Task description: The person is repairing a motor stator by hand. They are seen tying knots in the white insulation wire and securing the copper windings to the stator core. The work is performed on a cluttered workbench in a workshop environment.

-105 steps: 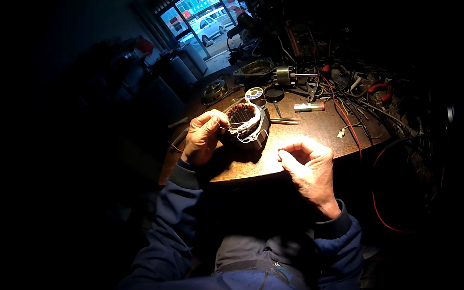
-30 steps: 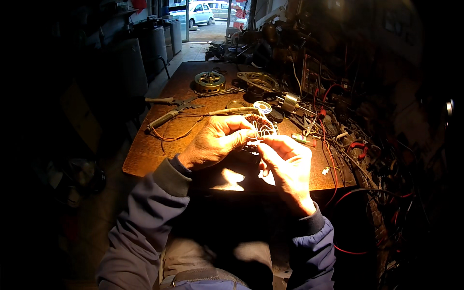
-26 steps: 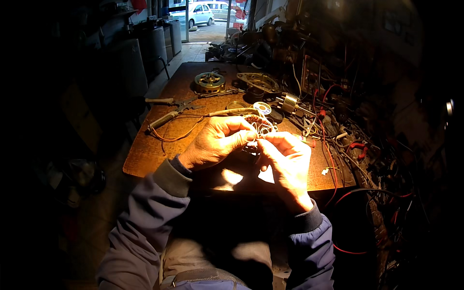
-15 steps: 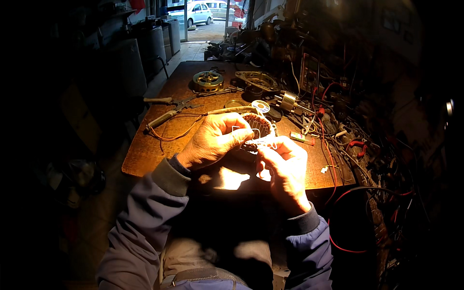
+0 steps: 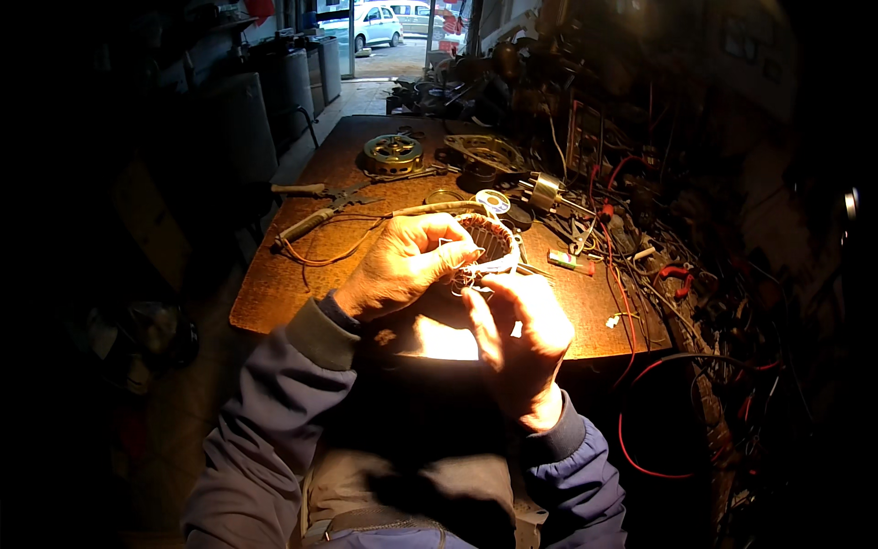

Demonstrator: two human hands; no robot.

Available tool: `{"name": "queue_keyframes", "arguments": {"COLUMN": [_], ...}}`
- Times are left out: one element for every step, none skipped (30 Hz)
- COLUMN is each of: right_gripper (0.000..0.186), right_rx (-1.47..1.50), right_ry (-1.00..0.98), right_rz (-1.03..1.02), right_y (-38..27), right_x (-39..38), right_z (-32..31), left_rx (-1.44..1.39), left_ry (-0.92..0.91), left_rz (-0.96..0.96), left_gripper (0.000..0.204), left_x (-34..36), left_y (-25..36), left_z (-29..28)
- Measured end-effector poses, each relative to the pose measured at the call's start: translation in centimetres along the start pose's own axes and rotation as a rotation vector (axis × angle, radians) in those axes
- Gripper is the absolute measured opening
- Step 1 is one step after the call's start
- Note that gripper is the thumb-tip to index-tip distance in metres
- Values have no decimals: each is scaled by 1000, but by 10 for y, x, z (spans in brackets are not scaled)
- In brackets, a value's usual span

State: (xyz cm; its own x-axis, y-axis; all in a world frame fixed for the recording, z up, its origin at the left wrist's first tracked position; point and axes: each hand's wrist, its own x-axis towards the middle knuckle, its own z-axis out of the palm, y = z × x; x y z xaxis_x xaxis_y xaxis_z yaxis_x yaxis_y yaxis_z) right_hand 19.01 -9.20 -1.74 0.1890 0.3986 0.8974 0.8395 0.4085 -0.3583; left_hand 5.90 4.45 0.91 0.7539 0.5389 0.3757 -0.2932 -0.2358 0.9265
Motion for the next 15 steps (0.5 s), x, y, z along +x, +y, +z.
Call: {"name": "queue_keyframes", "arguments": {"right_gripper": [22, 20, 18, 16, 15, 15, 15, 14, 13, 13, 12, 12, 12, 13, 13], "right_rx": [11, 55, 118, 175, 214, 239, 265, 290, 343, 397, 450, 431, 416, 401, 386], "right_ry": [21, 21, -36, -88, -119, -109, -103, -97, -94, -87, -79, -100, -113, -126, -139], "right_rz": [25, 118, 184, 253, 274, 294, 312, 330, 308, 288, 268, 246, 243, 241, 238], "right_y": [3, 7, 7, 6, 5, 6, 8, 11, 14, 17, 19, 19, 20, 21, 22], "right_x": [4, 4, 6, 10, 12, 11, 8, 5, 5, 4, 4, 4, 4, 5, 5], "right_z": [2, 5, 5, 4, 4, 4, 2, 2, 3, 4, 4, 2, 1, -1, -2], "left_rx": [-33, -65, -44, -26, -6, -4, -3, -2, -6, -8, -10, 1, 3, 6, 9], "left_ry": [-7, -13, -9, -7, -4, -14, -21, -28, -26, -28, -29, -27, -22, -18, -13], "left_rz": [-4, -9, 8, 25, 42, 26, 11, -4, 0, 1, 3, 3, 3, 3, 4], "left_gripper": [13, 13, 12, 12, 12, 12, 12, 12, 12, 12, 12, 13, 14, 14, 15], "left_x": [0, 0, 0, 0, 0, 0, -1, -1, -1, -1, 0, -1, -1, -1, -1], "left_y": [-1, -3, -5, -5, -5, -4, -2, -1, -1, -1, -1, -2, -2, -3, -3], "left_z": [1, 1, 0, -1, -2, -2, -1, -1, -1, -1, -1, -2, -2, -1, -1]}}
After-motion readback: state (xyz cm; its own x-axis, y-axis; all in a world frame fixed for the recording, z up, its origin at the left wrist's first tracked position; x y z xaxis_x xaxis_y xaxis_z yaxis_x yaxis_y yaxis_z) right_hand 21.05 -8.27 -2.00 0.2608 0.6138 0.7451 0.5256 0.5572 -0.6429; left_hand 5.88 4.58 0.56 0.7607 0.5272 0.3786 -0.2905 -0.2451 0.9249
